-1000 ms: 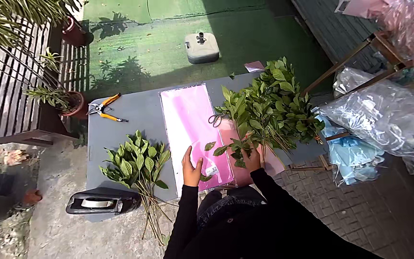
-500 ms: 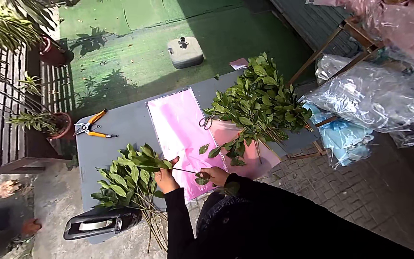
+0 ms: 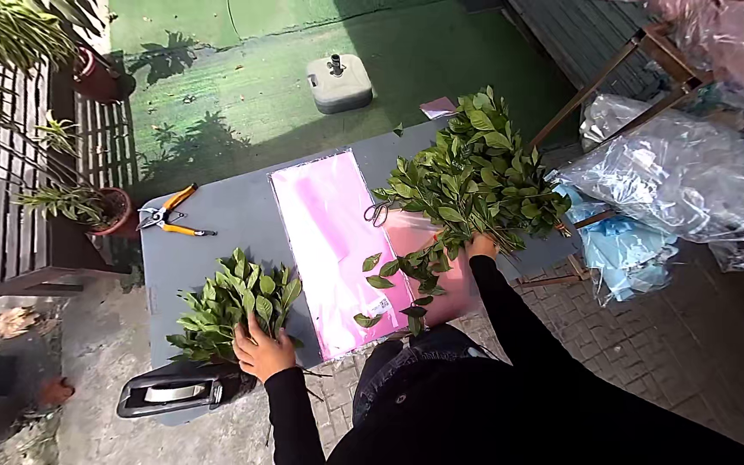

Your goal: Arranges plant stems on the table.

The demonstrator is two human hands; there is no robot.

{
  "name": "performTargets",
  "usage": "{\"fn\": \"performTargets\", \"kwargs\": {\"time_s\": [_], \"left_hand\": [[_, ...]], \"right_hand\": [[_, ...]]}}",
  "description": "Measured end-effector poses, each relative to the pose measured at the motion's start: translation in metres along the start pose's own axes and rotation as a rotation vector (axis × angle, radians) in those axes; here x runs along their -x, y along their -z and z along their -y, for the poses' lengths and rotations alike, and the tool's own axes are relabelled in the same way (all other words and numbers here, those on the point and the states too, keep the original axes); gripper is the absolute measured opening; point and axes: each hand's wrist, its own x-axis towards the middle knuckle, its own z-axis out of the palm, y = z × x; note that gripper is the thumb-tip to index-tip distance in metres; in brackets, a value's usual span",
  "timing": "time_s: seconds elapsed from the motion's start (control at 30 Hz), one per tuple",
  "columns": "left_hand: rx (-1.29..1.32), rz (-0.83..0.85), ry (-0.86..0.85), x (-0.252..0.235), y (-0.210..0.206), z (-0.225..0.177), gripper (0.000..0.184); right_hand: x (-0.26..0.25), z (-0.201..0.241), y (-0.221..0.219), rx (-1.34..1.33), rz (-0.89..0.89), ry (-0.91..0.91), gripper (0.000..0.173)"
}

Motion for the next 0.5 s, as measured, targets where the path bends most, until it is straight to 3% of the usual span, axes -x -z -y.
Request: {"fn": "performTargets", "kwargs": {"time_s": [0.07, 0.1, 0.23, 0.37, 0.5], "left_hand": [[-0.035, 0.246, 0.026, 0.024, -0.027, 0.004, 0.061], [-0.054, 0.291, 0.055, 0.034, -0.040, 0.011, 0.061], [-0.132, 0.233, 0.069, 0.058, -0.061, 0.042, 0.065], [-0.048, 0.353, 0.134, 0.034, -0.025, 0.017, 0.045], [0.280, 0.352, -0.158, 0.004, 0.017, -0.045, 0.047]], "right_hand": [[-0.003, 0.003, 0.025, -0.063, 0.006, 0.021, 0.038], [-0.001, 0.005, 0.034, -0.163, -0.032, 0.057, 0.035], [0.029, 0.007, 0.044, -0.548, -0.127, 0.169, 0.032], [0.055, 0.012, 0.034, -0.852, -0.047, 0.229, 0.030], [0.102, 0.033, 0.020, -0.939, 0.312, 0.253, 0.029]]}}
